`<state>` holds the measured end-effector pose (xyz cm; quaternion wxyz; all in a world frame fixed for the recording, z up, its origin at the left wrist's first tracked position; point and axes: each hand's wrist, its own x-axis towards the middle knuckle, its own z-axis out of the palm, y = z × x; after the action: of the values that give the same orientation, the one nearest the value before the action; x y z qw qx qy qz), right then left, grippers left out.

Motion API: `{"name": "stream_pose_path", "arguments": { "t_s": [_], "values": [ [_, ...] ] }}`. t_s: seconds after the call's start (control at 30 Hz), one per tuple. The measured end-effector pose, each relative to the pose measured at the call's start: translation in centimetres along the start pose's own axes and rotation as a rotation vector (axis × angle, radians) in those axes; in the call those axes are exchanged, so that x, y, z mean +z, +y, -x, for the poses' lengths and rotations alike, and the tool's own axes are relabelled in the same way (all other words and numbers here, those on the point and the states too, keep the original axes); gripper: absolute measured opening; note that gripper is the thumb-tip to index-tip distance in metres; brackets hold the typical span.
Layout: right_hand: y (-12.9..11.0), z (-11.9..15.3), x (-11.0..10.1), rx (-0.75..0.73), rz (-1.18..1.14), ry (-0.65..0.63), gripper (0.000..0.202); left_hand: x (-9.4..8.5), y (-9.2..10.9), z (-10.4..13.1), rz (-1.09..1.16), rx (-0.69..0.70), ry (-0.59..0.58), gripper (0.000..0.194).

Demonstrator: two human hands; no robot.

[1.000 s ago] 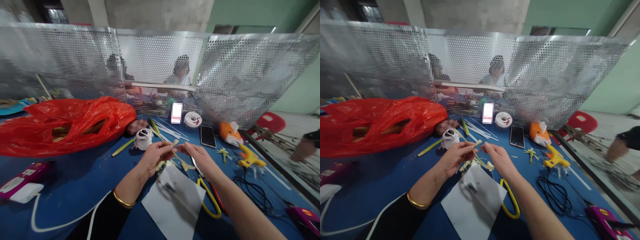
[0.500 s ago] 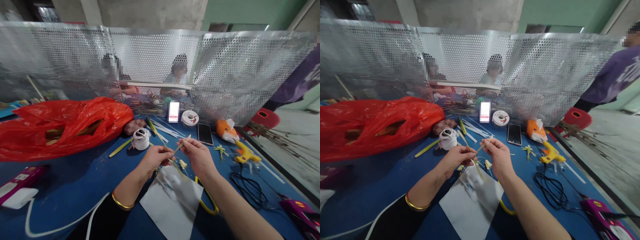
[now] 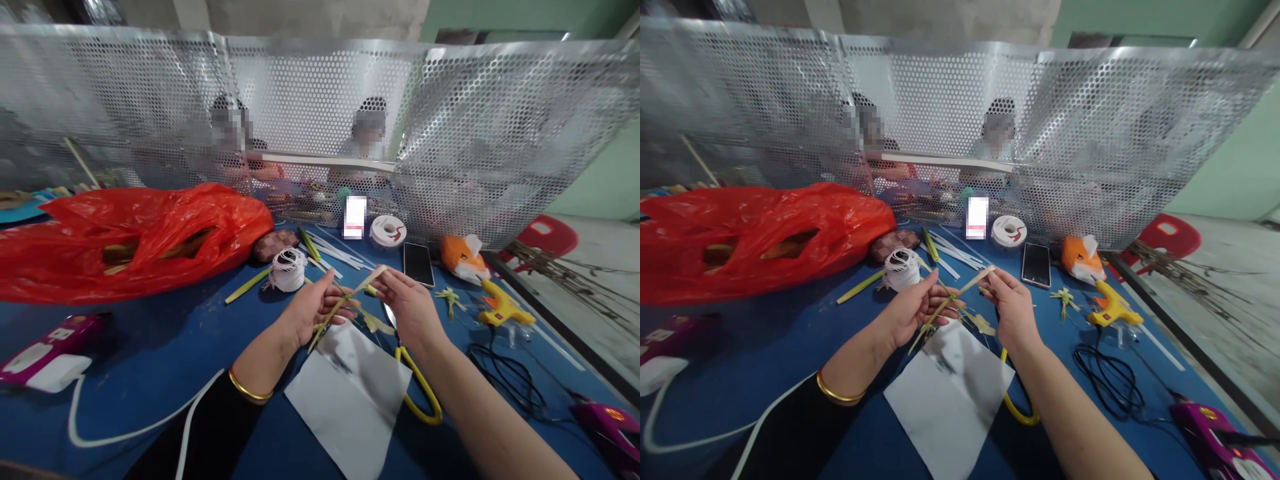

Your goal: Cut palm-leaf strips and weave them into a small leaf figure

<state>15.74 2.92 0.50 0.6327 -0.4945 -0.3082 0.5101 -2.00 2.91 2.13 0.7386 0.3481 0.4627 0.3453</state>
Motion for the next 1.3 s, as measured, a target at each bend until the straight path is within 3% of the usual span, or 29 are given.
{"name": "stream_pose_path", "arguments": {
  "t_s": [0.13, 0.2, 0.27, 0.33, 0.4, 0.5, 0.7, 0.8, 0.83, 0.9, 0.97, 1.03, 1.1, 1.2, 1.3],
  "values": [
    [0.2, -0.6, -0.5, -0.086, 0.109, 0.121, 0.046, -0.1, 0.2, 0.2, 0.044, 0.043, 0.012, 0.048],
    [0.0, -0.5, -0.7, -0.259, 0.248, 0.140, 0.050, -0.2, 0.1, 0.2, -0.001, 0.091, 0.011, 0.028],
    [-0.4, -0.2, -0.7, -0.499, 0.481, 0.041, 0.040, -0.1, 0.0, 0.2, -0.084, 0.134, 0.012, 0.015],
    [-0.6, 0.2, -0.6, -0.627, 0.679, -0.165, 0.025, 0.0, -0.1, 0.2, -0.175, 0.150, 0.001, 0.015],
    [-0.7, 0.5, -0.4, -0.571, 0.755, -0.349, 0.019, 0.1, -0.2, 0.3, -0.249, 0.153, -0.035, 0.014],
    [-0.5, 0.8, -0.1, -0.424, 0.802, -0.492, 0.020, 0.3, -0.2, 0.6, -0.312, 0.158, -0.069, 0.014],
    [-0.5, 1.2, 0.3, -0.288, 0.742, -0.613, 0.020, 0.3, -0.5, 0.4, -0.400, 0.180, -0.078, 0.027],
    [-0.4, 1.4, 0.5, -0.178, 0.630, -0.601, 0.021, 0.1, -0.7, 0.1, -0.441, 0.184, -0.106, 0.043],
    [-0.3, 1.4, 0.6, -0.150, 0.597, -0.564, 0.022, 0.1, -0.7, 0.1, -0.471, 0.231, -0.066, 0.050],
    [-0.2, 1.3, 0.6, -0.134, 0.550, -0.460, 0.024, 0.2, -0.7, 0.2, -0.564, 0.444, 0.130, 0.053],
    [-0.1, 1.0, 0.6, -0.161, 0.521, -0.344, 0.027, 0.3, -0.6, 0.6, -0.667, 0.742, 0.392, 0.039],
    [-0.1, 0.9, 0.5, -0.193, 0.497, -0.270, 0.027, 0.5, -0.5, 1.0, -0.734, 0.898, 0.476, 0.019],
    [-0.1, 0.8, 0.5, -0.209, 0.469, -0.238, 0.027, 0.6, -0.7, 1.1, -0.719, 0.853, 0.464, 0.021],
    [0.2, 1.1, 0.8, -0.217, 0.424, -0.232, 0.027, 0.8, -1.3, 0.4, -0.662, 0.620, 0.349, 0.026],
    [0.7, 1.5, 1.1, -0.210, 0.393, -0.259, 0.027, 1.0, -1.9, -0.5, -0.454, 0.437, 0.215, 0.034]
  ]
}}
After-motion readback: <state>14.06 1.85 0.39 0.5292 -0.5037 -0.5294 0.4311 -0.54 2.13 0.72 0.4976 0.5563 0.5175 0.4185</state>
